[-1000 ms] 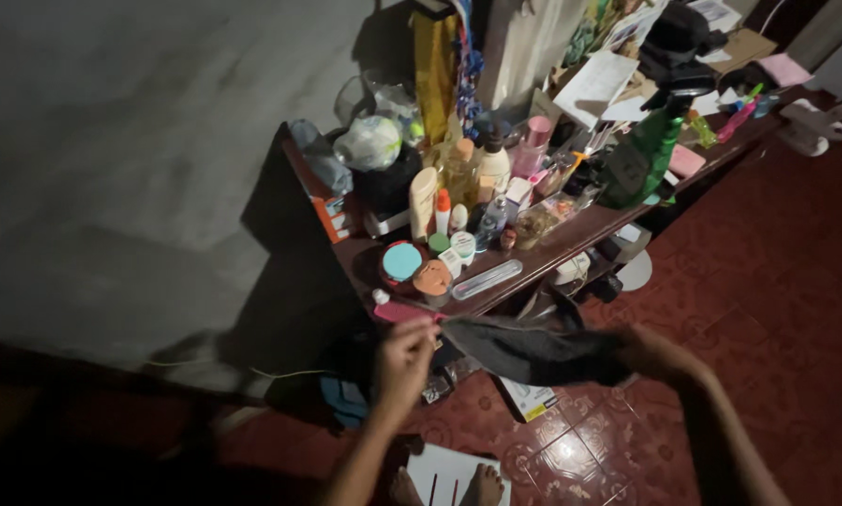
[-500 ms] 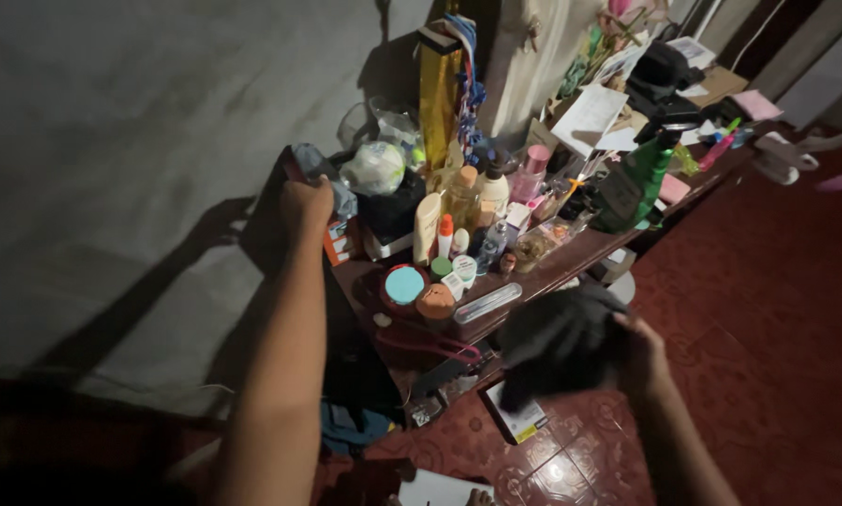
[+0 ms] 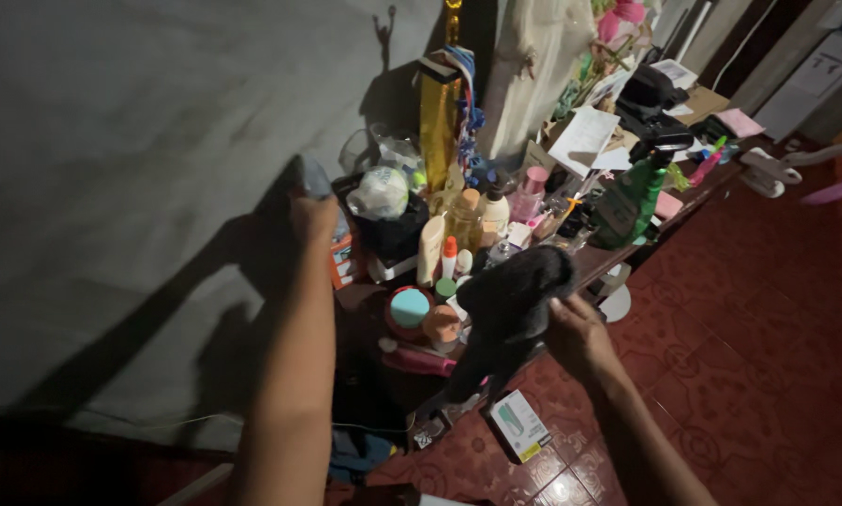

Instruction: The person wipes several boxes and items on a cluttered shelf using a dark cloth. They pick up a red and blue box, wipe it, open it, and place it back. They also wipe a black box and a white box, then handle a trophy and a medal before placing them back on the shelf.

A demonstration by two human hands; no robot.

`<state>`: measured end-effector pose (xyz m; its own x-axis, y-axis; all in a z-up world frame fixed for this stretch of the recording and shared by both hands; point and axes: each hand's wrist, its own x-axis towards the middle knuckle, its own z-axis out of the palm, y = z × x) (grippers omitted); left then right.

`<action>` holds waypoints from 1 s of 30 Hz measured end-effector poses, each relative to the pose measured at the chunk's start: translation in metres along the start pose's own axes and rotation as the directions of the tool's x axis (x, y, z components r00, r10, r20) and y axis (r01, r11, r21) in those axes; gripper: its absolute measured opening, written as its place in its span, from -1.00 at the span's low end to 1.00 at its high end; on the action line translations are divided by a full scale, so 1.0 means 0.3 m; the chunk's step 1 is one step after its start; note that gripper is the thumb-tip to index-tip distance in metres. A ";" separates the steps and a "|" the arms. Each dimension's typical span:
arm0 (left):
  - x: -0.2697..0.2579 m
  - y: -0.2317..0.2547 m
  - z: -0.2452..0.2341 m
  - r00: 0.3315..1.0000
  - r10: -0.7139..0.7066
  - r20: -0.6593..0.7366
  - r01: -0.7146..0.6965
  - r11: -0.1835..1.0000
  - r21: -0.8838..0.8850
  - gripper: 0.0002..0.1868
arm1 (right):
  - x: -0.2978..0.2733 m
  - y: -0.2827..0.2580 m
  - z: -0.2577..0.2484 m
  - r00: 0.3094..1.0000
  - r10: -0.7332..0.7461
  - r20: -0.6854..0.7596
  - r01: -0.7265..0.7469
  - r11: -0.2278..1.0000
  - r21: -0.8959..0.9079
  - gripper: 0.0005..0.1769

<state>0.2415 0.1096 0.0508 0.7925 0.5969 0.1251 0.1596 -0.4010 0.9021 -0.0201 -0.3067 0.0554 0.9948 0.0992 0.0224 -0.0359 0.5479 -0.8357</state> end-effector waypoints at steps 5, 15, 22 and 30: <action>-0.157 -0.021 -0.204 0.969 0.049 0.242 0.114 0.780 -0.615 -0.30 | 0.004 -0.048 -0.002 0.971 -0.228 0.068 0.234 0.966 -0.114 -0.65; -0.827 0.127 0.082 0.746 0.598 0.291 -0.080 0.515 -0.853 -0.37 | 0.102 0.158 0.384 0.681 -0.566 0.465 0.647 0.169 -0.743 -0.58; -1.056 0.217 0.026 0.678 0.606 0.415 -0.342 0.760 -0.552 -0.50 | 0.215 -0.085 0.376 0.796 -0.606 -0.016 0.221 0.314 -0.924 -0.60; -1.181 0.251 0.115 0.763 0.412 0.499 -0.216 0.889 -0.404 -0.47 | 0.345 -0.154 0.111 0.821 -0.519 -0.240 0.263 0.715 -0.648 -0.61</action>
<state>-0.0069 -0.1561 0.0600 0.9637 -0.0567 0.2608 -0.2669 -0.2048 0.9417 0.0814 -0.2942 0.1147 0.8578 -0.4021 0.3202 0.2972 -0.1203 -0.9472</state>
